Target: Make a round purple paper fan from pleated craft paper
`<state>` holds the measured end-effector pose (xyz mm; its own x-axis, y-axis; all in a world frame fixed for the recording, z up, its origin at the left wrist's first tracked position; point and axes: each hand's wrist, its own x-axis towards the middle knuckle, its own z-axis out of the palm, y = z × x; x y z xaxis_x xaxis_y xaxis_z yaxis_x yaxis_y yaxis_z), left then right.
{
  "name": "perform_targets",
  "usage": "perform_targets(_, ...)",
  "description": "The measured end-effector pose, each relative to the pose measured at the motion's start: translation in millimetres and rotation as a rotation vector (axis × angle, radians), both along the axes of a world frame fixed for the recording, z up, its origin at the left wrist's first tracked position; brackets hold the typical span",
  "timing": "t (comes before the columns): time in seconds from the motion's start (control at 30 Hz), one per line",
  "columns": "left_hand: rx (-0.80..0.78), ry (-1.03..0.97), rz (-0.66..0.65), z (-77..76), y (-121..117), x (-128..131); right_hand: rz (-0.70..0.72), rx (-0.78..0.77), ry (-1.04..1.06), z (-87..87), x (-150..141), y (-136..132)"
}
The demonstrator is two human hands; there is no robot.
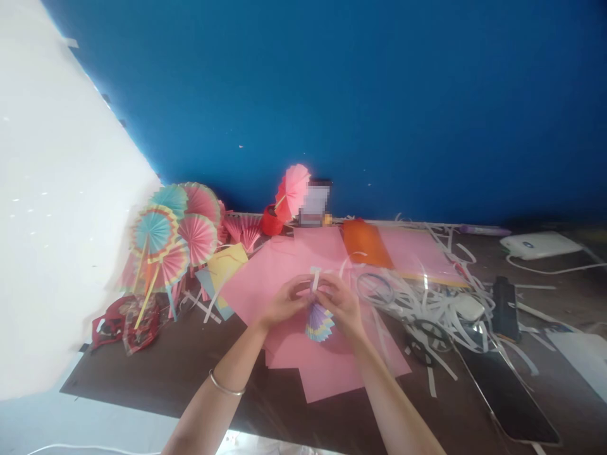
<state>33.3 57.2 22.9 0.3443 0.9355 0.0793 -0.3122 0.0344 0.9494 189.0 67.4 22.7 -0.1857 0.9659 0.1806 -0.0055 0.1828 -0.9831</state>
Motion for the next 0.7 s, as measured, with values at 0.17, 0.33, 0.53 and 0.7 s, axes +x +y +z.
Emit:
perform_targets(0.17, -0.029, 0.011, 0.026, -5.0, 1, 3, -0.020, -0.020, 0.014, -2.2, -2, -2)
perform_targets(0.33, -0.027, -0.019, 0.041, -8.0, 2, 5, -0.038, -0.030, -0.003, -4.9, -3, -4)
perform_targets(0.53, -0.027, -0.033, 0.057, -9.4, 1, 6, -0.050, -0.010, -0.011, -3.0, -6, -5)
perform_targets(0.7, -0.024, -0.037, 0.036, -11.4, 1, 6, -0.204, 0.037, -0.053, 0.1, -9, -9)
